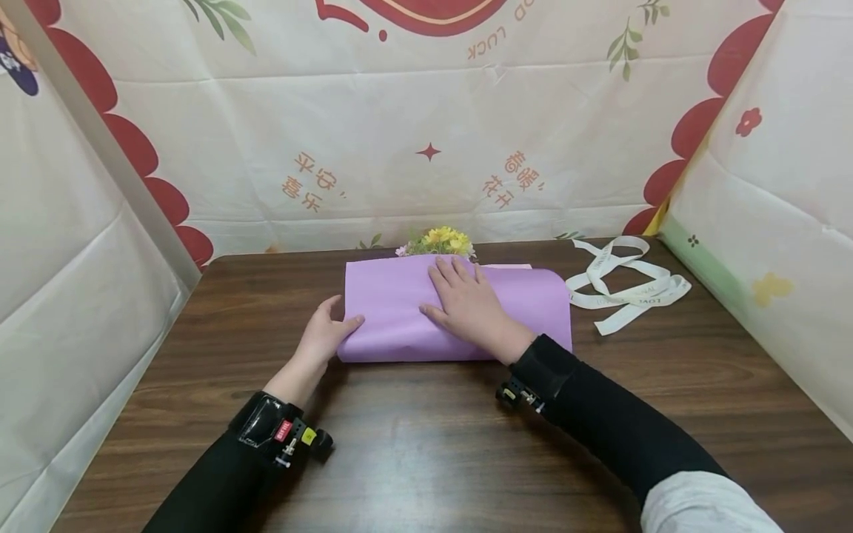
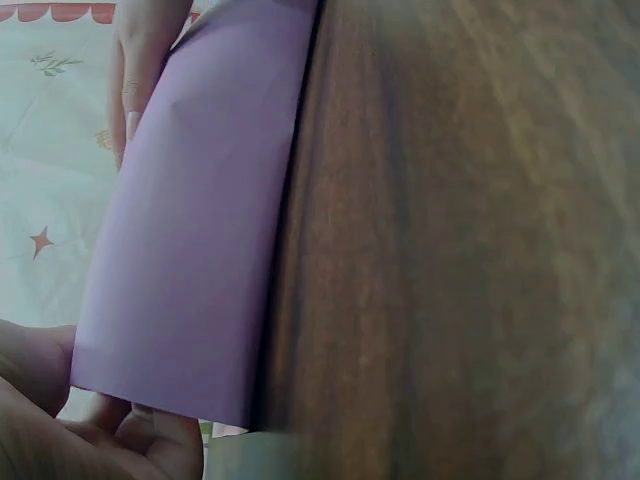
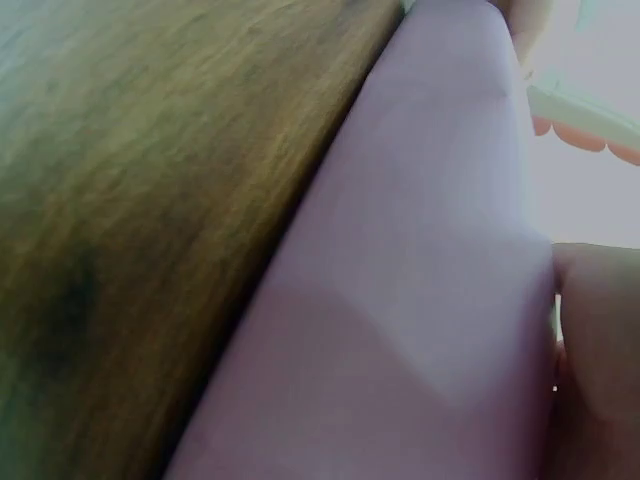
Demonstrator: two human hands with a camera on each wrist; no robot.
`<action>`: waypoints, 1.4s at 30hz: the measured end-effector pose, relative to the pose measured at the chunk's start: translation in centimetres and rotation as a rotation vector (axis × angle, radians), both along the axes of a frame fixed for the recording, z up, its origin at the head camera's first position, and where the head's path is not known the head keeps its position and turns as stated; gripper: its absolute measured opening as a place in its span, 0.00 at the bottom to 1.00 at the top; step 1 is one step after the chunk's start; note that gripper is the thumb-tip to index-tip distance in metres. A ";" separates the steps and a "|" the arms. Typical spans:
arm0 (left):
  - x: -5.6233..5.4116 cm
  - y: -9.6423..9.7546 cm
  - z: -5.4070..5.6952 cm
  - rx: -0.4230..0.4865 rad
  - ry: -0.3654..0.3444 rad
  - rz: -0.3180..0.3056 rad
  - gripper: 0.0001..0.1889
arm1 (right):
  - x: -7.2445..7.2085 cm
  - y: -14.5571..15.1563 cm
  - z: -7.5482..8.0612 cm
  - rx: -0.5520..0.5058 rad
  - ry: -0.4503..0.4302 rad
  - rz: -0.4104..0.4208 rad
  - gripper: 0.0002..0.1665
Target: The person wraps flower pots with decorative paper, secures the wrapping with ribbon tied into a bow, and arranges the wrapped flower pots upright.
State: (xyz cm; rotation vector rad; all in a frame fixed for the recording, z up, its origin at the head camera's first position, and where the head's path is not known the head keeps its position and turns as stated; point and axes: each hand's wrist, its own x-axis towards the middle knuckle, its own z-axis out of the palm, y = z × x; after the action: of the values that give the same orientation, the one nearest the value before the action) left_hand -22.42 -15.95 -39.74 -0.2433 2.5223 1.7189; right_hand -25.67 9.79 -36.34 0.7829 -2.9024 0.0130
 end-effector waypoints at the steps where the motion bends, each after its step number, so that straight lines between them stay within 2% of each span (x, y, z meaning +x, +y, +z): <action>1: -0.1 0.0 -0.1 -0.014 0.005 -0.002 0.41 | 0.0 0.0 0.0 0.003 0.003 -0.004 0.46; 11: -1.1 0.3 -0.8 -0.210 0.007 -0.043 0.48 | 0.2 -0.1 0.2 0.040 0.003 -0.026 0.46; 18: -1.2 0.3 -0.5 -0.268 0.001 -0.079 0.48 | 0.1 -0.2 0.1 0.053 0.004 -0.018 0.48; 29: -1.0 -0.2 -0.7 -0.292 -0.005 -0.067 0.47 | 0.0 -0.9 0.2 0.064 0.001 0.006 0.48; 33: -0.7 -0.1 -0.1 -0.354 0.011 -0.072 0.49 | 0.0 -0.9 0.1 0.057 -0.022 0.005 0.48; 35: -0.3 0.2 0.8 -0.446 0.063 -0.071 0.51 | 0.0 -0.9 0.2 0.052 -0.032 0.001 0.48; 38: 0.0 1.5 2.5 -0.669 0.233 -0.074 0.47 | 0.0 -0.8 0.2 0.047 -0.033 -0.002 0.48; 40: 0.0 3.0 3.7 -0.834 0.363 -0.129 0.40 | 0.0 -0.7 0.2 0.048 -0.028 -0.005 0.48; 42: -0.1 4.9 4.6 -0.956 0.459 -0.232 0.31 | 0.1 -0.5 0.1 0.052 -0.016 -0.005 0.48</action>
State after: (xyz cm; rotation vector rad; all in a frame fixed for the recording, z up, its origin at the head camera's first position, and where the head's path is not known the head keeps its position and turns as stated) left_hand -22.55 -11.02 -35.16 0.4328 3.3294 0.4049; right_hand -25.58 9.26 -36.20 0.7872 -2.9313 -0.0568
